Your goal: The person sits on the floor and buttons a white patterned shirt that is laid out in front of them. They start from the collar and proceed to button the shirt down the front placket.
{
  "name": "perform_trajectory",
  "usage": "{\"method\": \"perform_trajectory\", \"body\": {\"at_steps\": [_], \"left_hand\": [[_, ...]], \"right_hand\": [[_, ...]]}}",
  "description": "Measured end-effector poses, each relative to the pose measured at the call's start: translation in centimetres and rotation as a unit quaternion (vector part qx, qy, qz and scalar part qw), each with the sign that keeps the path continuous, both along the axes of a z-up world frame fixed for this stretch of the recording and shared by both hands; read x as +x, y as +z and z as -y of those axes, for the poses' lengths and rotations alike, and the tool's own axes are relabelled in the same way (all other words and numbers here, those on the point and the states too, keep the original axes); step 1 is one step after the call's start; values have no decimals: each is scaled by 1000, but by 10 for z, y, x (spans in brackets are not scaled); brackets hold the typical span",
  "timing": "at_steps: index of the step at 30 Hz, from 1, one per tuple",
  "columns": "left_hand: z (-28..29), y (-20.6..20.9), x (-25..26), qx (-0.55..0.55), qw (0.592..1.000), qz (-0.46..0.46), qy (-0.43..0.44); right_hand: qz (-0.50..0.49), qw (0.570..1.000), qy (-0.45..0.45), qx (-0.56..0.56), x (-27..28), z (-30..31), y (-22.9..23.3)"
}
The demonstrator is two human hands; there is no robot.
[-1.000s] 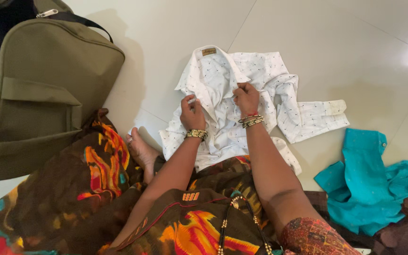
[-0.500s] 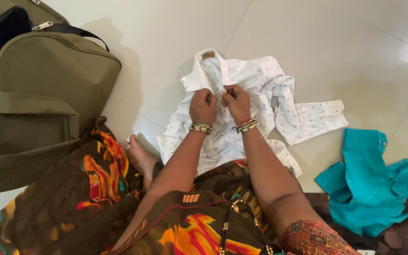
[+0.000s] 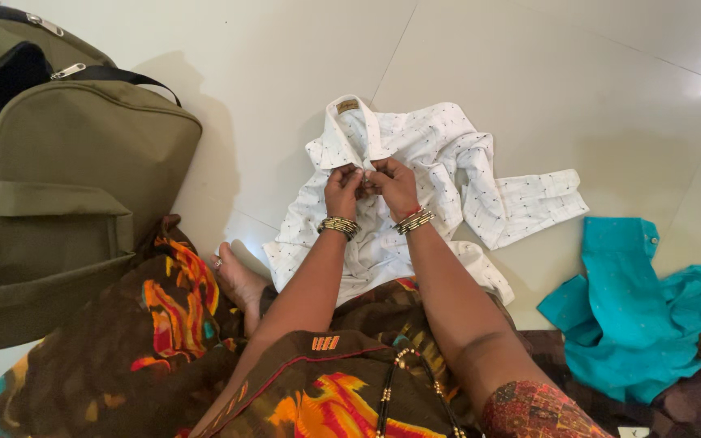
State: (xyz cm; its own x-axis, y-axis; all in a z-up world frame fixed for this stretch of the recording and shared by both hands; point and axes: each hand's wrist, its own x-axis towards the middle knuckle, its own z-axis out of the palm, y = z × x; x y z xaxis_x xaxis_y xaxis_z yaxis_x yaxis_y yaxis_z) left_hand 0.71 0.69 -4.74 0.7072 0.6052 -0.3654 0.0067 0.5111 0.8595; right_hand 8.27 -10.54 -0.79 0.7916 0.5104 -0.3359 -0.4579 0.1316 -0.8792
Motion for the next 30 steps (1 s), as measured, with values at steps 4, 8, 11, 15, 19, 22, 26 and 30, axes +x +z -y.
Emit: {"method": "perform_trajectory", "body": {"at_steps": [4, 8, 11, 15, 19, 22, 26, 30], "left_hand": [[2, 6, 1, 61, 998, 2, 19], [2, 0, 7, 104, 993, 44, 39], [1, 5, 8, 166, 985, -4, 52], [3, 23, 10, 254, 963, -66, 57], [8, 40, 10, 380, 921, -81, 39], [9, 46, 14, 435, 896, -82, 14], [9, 49, 17, 429, 901, -63, -26], [3, 52, 20, 326, 935, -116, -77]], "right_hand": [[-23, 1000, 7, 8, -1, 1, 10], [-31, 999, 9, 8, -1, 1, 12], [-31, 999, 7, 0, 0, 2, 8], [4, 999, -42, 13, 5, 3, 9], [110, 990, -92, 2, 7, 6, 23], [313, 933, -111, -141, -3, 8, 34], [383, 896, -121, -188, -2, 8, 38], [305, 931, -96, -175, 1, 10, 34]]}}
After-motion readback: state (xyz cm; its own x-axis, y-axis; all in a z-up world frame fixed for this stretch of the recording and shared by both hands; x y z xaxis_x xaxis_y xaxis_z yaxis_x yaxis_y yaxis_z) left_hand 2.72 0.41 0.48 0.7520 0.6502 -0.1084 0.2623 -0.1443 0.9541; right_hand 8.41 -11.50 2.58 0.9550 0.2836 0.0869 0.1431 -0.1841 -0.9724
